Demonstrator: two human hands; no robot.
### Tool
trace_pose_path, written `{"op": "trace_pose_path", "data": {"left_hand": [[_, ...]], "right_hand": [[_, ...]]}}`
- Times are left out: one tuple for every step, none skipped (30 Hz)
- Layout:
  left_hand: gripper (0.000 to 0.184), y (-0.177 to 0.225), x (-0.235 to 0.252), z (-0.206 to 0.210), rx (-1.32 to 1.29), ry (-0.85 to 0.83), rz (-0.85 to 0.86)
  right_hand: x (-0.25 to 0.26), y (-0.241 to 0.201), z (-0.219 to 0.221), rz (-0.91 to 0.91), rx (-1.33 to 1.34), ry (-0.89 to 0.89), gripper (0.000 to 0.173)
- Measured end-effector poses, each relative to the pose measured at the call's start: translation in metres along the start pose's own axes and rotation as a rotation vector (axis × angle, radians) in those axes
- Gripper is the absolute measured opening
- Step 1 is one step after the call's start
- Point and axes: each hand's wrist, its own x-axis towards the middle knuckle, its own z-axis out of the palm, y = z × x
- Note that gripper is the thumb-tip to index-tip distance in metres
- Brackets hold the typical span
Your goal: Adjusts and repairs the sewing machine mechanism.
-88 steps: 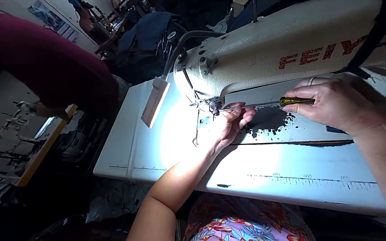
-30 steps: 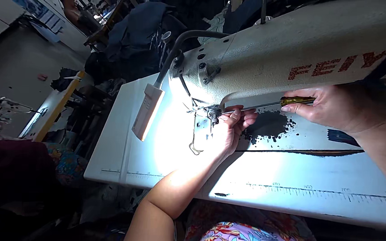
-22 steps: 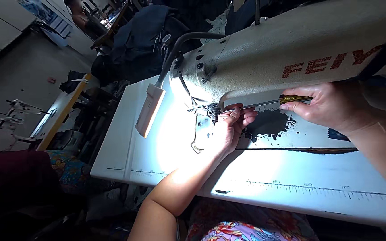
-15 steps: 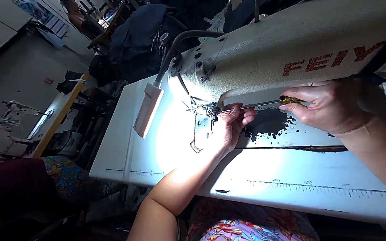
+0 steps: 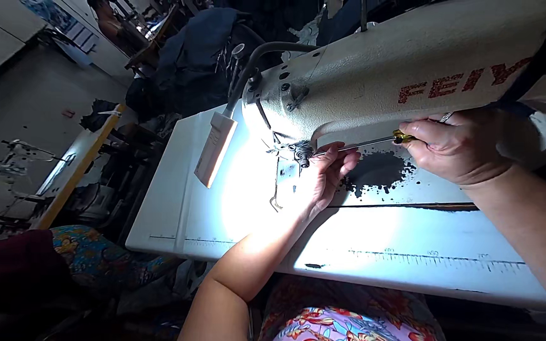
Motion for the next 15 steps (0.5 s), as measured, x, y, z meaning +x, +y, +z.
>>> {"op": "trace_pose_path", "data": {"left_hand": [[0.022,0.004,-0.004,0.000,0.074,0.013,-0.052],[0.020,0.010,-0.010,-0.001,0.180,0.025,-0.123],[0.018,0.017,-0.019,-0.001,0.304,0.035,-0.188],[0.015,0.025,-0.028,-0.002,0.428,0.043,-0.221],[0.012,0.034,-0.036,-0.005,0.560,0.055,-0.215],[0.009,0.043,-0.045,-0.012,0.697,0.082,-0.182],[0.008,0.052,-0.053,-0.023,0.827,0.111,-0.138],[0.010,0.060,-0.058,-0.037,0.944,0.151,-0.090],[0.011,0.065,-0.059,-0.053,1.014,0.203,-0.031],[0.010,0.066,-0.054,-0.067,1.037,0.254,0.040],[0.008,0.065,-0.047,-0.075,1.011,0.302,0.102],[0.006,0.063,-0.037,-0.082,0.974,0.319,0.159],[0.009,0.062,-0.028,-0.085,0.959,0.297,0.181],[0.011,0.060,-0.021,-0.086,0.958,0.258,0.183],[0.011,0.059,-0.015,-0.085,0.964,0.215,0.164]], "right_hand": [[0.000,-0.001,0.000,0.011,-0.015,0.000,0.016],[0.000,-0.001,0.000,0.022,-0.025,-0.003,0.015],[-0.001,-0.001,0.000,0.037,-0.027,-0.013,0.014],[-0.001,-0.001,0.000,0.050,-0.022,-0.027,0.013],[0.000,-0.001,0.000,0.055,-0.022,-0.036,0.013],[0.001,-0.002,-0.002,0.054,-0.034,-0.038,0.012],[0.002,-0.002,-0.003,0.052,-0.045,-0.042,0.012],[0.003,-0.003,-0.004,0.052,-0.048,-0.053,0.012],[0.003,-0.004,-0.005,0.061,-0.052,-0.067,0.012],[0.003,-0.004,-0.005,0.073,-0.059,-0.080,0.013],[0.003,-0.002,-0.006,0.084,-0.076,-0.095,0.014],[0.003,-0.002,-0.007,0.099,-0.101,-0.116,0.016],[0.003,-0.002,-0.008,0.113,-0.129,-0.131,0.018],[0.004,-0.002,-0.008,0.120,-0.146,-0.133,0.019],[0.004,-0.002,-0.008,0.124,-0.154,-0.137,0.020]]}}
